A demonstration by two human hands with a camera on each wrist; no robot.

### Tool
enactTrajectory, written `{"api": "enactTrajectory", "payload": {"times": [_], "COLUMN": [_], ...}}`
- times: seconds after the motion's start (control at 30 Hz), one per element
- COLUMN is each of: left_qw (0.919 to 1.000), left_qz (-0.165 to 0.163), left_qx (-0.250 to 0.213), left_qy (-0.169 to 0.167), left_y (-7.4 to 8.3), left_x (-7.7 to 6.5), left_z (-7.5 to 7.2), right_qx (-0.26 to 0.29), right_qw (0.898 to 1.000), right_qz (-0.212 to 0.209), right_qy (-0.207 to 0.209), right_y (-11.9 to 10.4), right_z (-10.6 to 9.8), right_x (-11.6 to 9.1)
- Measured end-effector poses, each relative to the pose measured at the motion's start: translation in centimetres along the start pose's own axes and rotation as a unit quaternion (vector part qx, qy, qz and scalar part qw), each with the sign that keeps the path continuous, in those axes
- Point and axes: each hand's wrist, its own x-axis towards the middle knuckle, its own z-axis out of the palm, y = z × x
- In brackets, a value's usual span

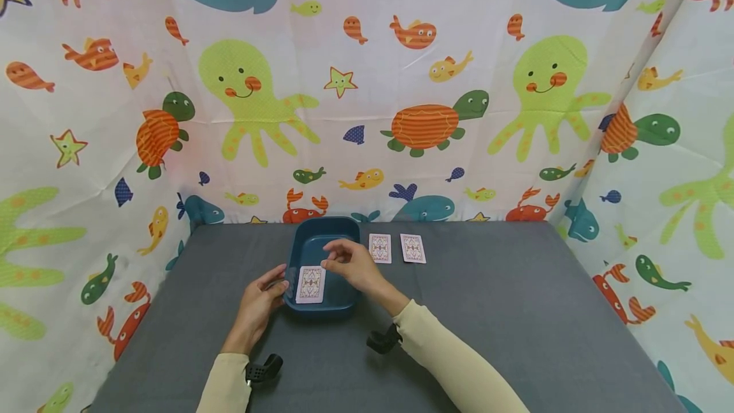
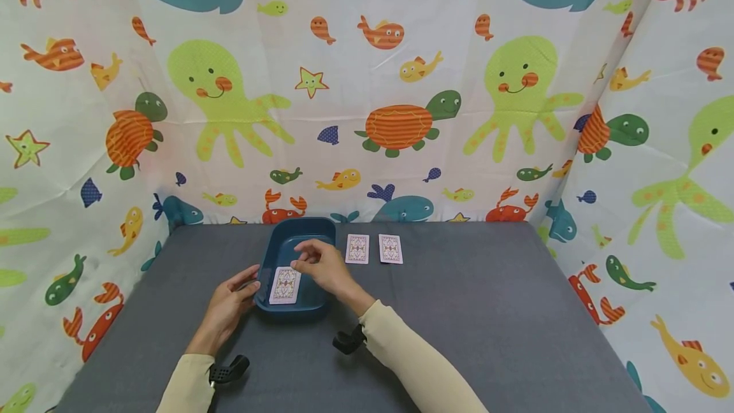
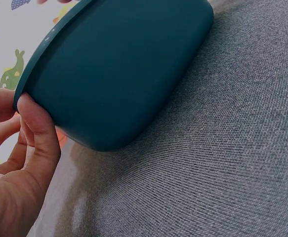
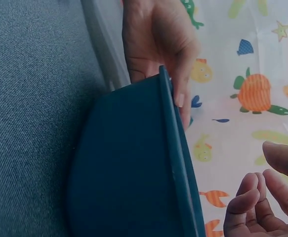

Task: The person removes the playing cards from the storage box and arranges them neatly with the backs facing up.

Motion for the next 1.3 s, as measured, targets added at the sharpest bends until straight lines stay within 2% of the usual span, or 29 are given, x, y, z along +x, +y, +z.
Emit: {"api": "enactTrajectory", "payload": {"times": [0.4, 0.83, 1.3], "left_qw": [1.0, 1.0, 1.0], "left_qz": [0.001, 0.001, -0.002], "left_qx": [0.003, -0.005, 0.001], "left_qy": [-0.004, -0.005, -0.002], "left_y": [0.0, 0.0, -0.1], "left_x": [0.1, 0.0, 0.1], "left_z": [0.0, 0.0, 0.0], "right_qx": [-0.078, -0.111, -0.155], "right_qw": [0.996, 0.99, 0.978], "right_qz": [0.039, 0.086, 0.139], "right_qy": [0.006, 0.012, 0.033], "right_y": [0.5, 1.8, 2.8], "right_z": [1.7, 3.3, 4.2], "right_x": [1.4, 2.4, 3.5]}}
